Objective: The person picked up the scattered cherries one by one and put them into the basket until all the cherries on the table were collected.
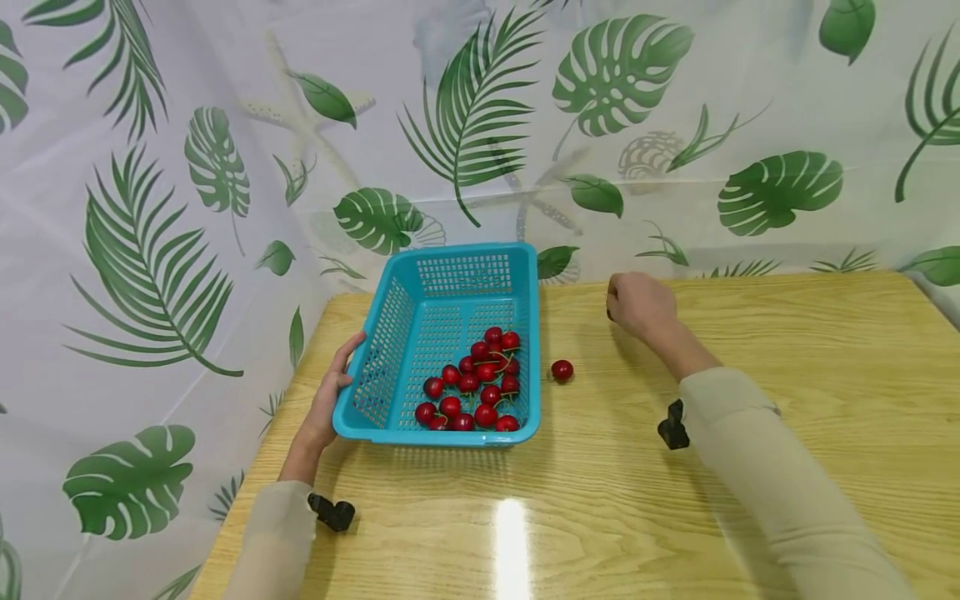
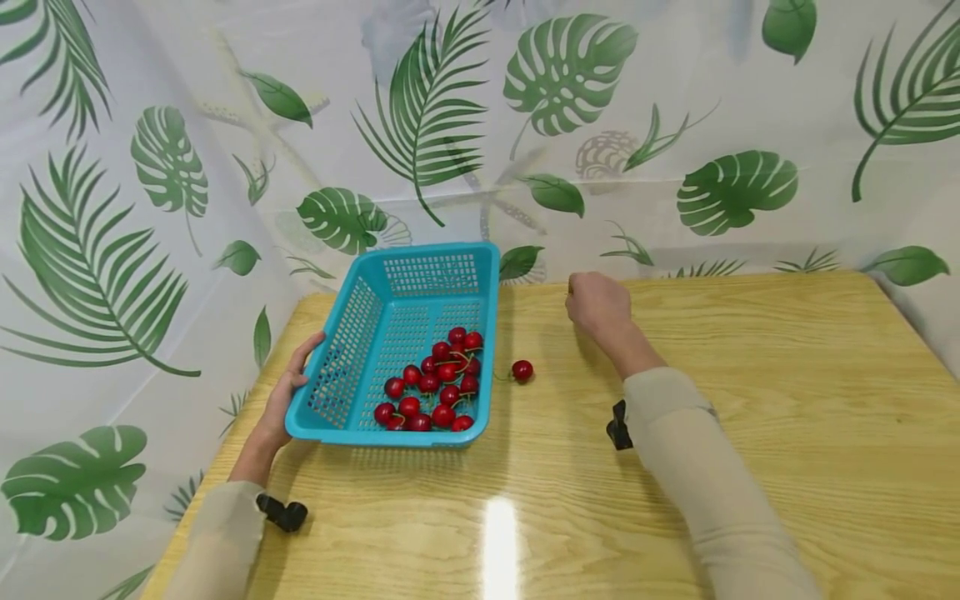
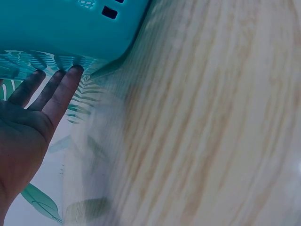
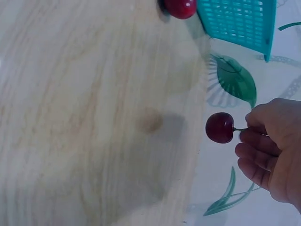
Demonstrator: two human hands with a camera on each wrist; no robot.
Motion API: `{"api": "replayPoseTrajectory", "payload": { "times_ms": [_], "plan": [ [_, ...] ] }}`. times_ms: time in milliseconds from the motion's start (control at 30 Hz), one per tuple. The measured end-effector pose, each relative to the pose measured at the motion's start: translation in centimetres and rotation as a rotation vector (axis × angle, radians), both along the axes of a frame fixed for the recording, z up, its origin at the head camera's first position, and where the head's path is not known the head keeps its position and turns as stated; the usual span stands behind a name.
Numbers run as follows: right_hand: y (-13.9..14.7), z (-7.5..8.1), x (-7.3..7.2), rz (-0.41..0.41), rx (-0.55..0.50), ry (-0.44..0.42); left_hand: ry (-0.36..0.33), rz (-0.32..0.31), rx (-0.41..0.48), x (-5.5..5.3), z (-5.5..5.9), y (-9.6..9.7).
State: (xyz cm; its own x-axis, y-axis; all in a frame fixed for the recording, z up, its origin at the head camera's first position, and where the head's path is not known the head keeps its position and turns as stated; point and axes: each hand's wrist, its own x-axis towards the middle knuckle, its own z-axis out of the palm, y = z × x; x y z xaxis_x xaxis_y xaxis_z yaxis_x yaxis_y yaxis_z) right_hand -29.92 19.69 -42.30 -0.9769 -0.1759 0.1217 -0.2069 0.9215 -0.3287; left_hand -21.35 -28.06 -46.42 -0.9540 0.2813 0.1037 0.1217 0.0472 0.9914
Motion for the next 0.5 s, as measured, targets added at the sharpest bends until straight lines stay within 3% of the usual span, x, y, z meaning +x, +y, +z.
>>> {"api": "replayPoseTrajectory", "payload": {
  "times_ms": [233,500],
  "plan": [
    [-1.1,1.6,0.1,-0.019,-0.111,0.123,-0.002,-0.002,0.007,0.0,0.0,-0.1],
    [-4.3,4.8,0.6,0.008,-0.261,0.298,0.005,-0.017,0.017,0.0,0.1,0.0]
  ]
}}
